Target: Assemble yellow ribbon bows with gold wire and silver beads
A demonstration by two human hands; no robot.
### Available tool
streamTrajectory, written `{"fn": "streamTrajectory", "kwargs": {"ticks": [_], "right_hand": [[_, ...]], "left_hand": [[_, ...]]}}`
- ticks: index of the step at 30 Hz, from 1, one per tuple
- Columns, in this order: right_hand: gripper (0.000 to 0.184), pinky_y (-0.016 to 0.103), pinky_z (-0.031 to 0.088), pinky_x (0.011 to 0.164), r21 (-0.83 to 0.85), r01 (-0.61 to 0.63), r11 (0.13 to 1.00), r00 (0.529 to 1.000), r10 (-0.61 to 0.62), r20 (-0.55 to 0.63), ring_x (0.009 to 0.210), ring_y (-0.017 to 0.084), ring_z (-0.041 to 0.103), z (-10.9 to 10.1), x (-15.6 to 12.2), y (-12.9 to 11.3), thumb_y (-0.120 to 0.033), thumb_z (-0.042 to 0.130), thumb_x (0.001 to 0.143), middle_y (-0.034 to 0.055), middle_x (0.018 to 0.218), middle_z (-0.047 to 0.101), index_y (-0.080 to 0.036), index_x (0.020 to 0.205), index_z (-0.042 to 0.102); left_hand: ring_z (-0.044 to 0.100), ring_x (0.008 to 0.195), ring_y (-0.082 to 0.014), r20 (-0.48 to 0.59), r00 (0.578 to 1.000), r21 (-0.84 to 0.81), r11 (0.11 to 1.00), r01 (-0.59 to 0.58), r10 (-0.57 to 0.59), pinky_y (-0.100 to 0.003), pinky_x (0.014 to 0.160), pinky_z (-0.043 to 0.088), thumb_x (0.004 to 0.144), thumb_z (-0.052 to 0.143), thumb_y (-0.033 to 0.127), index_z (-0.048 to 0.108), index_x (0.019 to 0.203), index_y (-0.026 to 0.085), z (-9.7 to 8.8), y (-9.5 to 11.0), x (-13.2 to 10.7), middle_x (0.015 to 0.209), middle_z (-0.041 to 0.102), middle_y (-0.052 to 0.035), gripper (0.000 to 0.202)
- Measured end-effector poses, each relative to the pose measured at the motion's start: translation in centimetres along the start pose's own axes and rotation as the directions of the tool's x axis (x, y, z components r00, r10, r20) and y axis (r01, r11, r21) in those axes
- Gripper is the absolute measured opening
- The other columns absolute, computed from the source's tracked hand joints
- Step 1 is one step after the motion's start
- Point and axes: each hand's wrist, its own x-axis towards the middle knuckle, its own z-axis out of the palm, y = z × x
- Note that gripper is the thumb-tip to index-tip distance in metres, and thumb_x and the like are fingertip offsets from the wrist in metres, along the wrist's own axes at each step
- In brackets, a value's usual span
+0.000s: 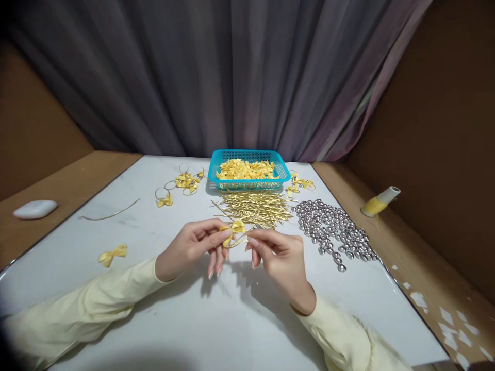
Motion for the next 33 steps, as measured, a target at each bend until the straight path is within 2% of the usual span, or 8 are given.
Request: {"fn": "streamTrajectory", "kwargs": {"ticks": [13, 23, 33], "right_hand": [[0.011, 0.023, 0.042, 0.038, -0.028, 0.032, 0.999, 0.999, -0.031, 0.041, 0.036, 0.009, 0.052, -0.25, -0.02, 0.0, -0.009, 0.058, 0.073, 0.0007, 0.055, 0.062, -0.015, 0.074, 0.067], [0.012, 0.022, 0.042, 0.038, 0.049, 0.032, 0.998, 0.996, -0.036, 0.08, 0.036, 0.008, 0.051, -0.53, 0.12, -0.38, -0.008, 0.059, 0.072, 0.0, 0.054, 0.062, -0.016, 0.073, 0.067], [0.016, 0.021, 0.041, 0.036, 0.025, 0.1, 0.995, 0.993, -0.101, 0.061, 0.036, 0.008, 0.05, -0.46, -0.12, -0.5, -0.005, 0.058, 0.072, -0.0013, 0.052, 0.06, -0.017, 0.075, 0.068]], "left_hand": [[0.059, 0.042, -0.0123, 0.025, 0.999, 0.043, 0.999, 0.021, -0.022, -0.018, 0.034, 0.044, 0.083, 0.05, 0.028, 0.053, 0.076, 0.013, 0.12, -0.11, -0.09, 0.059, 0.058, 0.0001, 0.017], [0.057, 0.037, -0.0114, 0.144, 0.984, -0.166, 0.978, 0.125, -0.102, -0.017, 0.031, 0.044, 0.083, 0.05, 0.023, 0.054, 0.075, 0.012, -0.15, 0.5, 0.02, 0.055, 0.06, -0.0003, 0.015], [0.055, 0.033, -0.0097, 0.222, 0.959, -0.329, 0.913, 0.242, -0.174, -0.014, 0.026, 0.04, 0.081, 0.051, 0.02, 0.054, 0.071, 0.011, -0.42, 0.48, 0.13, 0.055, 0.061, -0.0014, 0.014]]}}
